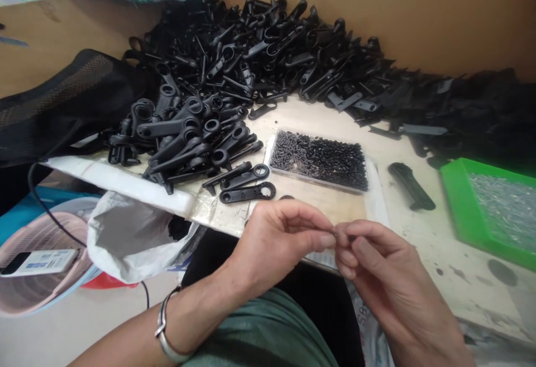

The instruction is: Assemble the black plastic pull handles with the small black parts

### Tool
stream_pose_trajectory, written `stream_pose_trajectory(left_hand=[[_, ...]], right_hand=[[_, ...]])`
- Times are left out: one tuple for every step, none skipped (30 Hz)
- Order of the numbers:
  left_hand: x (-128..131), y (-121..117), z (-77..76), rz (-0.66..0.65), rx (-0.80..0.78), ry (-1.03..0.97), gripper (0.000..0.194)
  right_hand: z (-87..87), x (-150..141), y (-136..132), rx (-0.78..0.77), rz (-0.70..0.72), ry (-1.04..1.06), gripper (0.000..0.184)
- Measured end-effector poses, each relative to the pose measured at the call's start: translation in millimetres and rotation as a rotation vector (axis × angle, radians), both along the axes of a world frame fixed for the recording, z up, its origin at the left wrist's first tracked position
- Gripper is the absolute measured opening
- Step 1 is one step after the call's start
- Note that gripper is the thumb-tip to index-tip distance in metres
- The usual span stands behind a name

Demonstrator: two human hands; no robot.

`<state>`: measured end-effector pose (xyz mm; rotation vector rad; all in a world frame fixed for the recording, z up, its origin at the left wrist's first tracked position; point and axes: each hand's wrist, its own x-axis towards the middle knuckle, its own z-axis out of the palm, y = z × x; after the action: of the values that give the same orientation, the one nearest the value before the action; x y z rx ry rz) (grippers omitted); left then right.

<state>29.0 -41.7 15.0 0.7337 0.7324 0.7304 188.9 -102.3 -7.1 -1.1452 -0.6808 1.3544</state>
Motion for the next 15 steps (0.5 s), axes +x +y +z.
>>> stream_pose_trajectory(left_hand=[[0.2,-0.1,-0.2,-0.001,0.005,0.004,0.02],[0.5,-0.1,-0.3,-0.002,0.009,0.009,0.02],[0.7,-0.2,-0.4,-0.005,0.013,0.011,0.021],[0.9,-0.3,-0.3,-0.011,0.017,0.007,0.021],[1.1,-0.4,-0.2,-0.017,0.019,-0.001,0.021],[1.3,-0.4,-0.1,-0.024,0.019,-0.014,0.021],[1.4,-0.4,0.2,-0.028,0.016,-0.028,0.021],[1.4,-0.4,0.5,-0.031,0.013,-0.037,0.02],[1.4,-0.2,0.8,-0.033,0.01,-0.04,0.02],[1.4,0.0,1.2,-0.034,0.006,-0.041,0.019],[1.3,0.3,1.6,-0.035,0.004,-0.042,0.019],[1.3,0.6,2.0,-0.038,0.003,-0.041,0.018],[1.2,0.9,2.3,-0.04,0.002,-0.038,0.017],[1.2,1.1,2.4,-0.041,0.004,-0.031,0.016],[1.2,1.2,2.4,-0.04,0.006,-0.019,0.016]], right_hand=[[0.2,-0.2,-0.9,0.008,-0.004,-0.01,0.01],[0.4,-0.5,-1.7,0.019,-0.015,-0.024,0.01],[0.6,-1.0,-2.2,0.033,-0.031,-0.039,0.011],[0.7,-1.6,-2.5,0.042,-0.047,-0.055,0.012],[0.6,-2.4,-2.5,0.052,-0.064,-0.072,0.013],[0.4,-3.1,-2.4,0.061,-0.08,-0.09,0.013],[0.1,-3.8,-2.2,0.07,-0.095,-0.11,0.013],[-0.3,-4.3,-2.0,0.079,-0.104,-0.133,0.012],[-0.9,-4.5,-2.0,0.09,-0.109,-0.157,0.011],[-1.8,-4.3,-2.2,0.103,-0.112,-0.183,0.01],[-2.8,-3.7,-2.8,0.115,-0.108,-0.211,0.01],[-4.1,-2.7,-3.6,0.125,-0.101,-0.241,0.01],[-5.4,-1.3,-4.7,0.135,-0.093,-0.275,0.012],[-6.6,0.3,-6.0,0.139,-0.086,-0.318,0.013],[-7.6,1.9,-7.3,0.142,-0.083,-0.367,0.015]])
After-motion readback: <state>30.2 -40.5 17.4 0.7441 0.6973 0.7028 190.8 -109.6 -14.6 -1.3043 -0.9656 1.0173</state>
